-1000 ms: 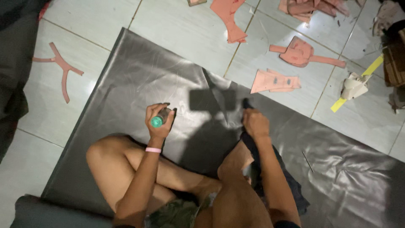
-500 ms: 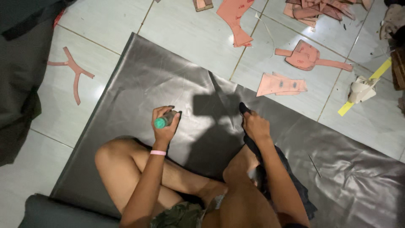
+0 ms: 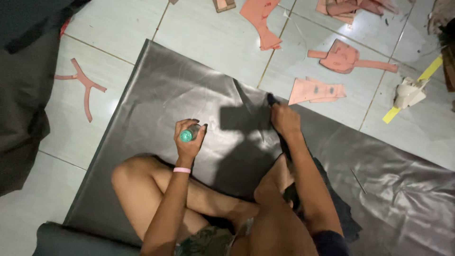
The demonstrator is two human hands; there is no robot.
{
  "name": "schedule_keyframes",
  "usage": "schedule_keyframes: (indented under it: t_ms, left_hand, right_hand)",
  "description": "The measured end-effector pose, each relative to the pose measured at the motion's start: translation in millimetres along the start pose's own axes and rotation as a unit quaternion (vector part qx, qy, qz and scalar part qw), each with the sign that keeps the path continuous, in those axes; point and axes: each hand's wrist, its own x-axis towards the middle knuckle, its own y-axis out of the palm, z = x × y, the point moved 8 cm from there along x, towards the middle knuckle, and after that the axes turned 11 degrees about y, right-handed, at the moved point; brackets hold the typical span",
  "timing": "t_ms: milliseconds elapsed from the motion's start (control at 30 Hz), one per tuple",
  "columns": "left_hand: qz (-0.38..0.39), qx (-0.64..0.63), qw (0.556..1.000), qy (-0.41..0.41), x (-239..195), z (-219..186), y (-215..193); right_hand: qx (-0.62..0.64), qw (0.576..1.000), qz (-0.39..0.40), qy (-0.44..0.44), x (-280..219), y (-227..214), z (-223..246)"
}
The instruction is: The person sits on the floor and repeatedly applies liquid from a small bottle onto a dark sheet, then wipes the area with a dark cloth. The person continues this cycle of applying and wiping across different sections of the sheet.
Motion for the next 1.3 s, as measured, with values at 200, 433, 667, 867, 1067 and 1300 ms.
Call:
schedule_keyframes:
  t_ms: [200, 433, 667, 867, 1067, 1300]
  left_hand:
    - [0.003, -0.008, 1.0, -0.002, 12.1, 1.6, 0.3]
    - [0.011, -0.002, 1.0, -0.021, -2.2, 7.1, 1.2]
    - [-0.003, 0.007, 1.0, -0.018, 4.3, 1.4, 5.1]
    - [-0.002, 0.011, 1.0, -0.022, -0.8, 4.5, 2.0]
    - [-0.009, 0.011, 1.0, -0.006, 4.0, -2.6, 2.5]
    - [-0.016, 0.016, 1.0, 0.005, -6.4, -0.3, 0.6]
  right_hand:
    - [0.025, 0.999, 0.032, -0.032, -14.9, 10.6, 33.4]
    - [0.005, 0.999, -0.031, 0.01, -7.4, 6.8, 2.9]
    - [-0.001, 0.977, -0.001, -0.212, -47.1, 40.9, 62.3]
    - [0.021, 1.0, -0.001, -0.01, -29.3, 37.8, 44.4]
    - [-0.07, 0.984, 0.113, -0.115, -44.1, 49.7, 81.4]
    - [-0.057, 0.989, 0.086, -0.106, -44.4, 25.8, 66.3]
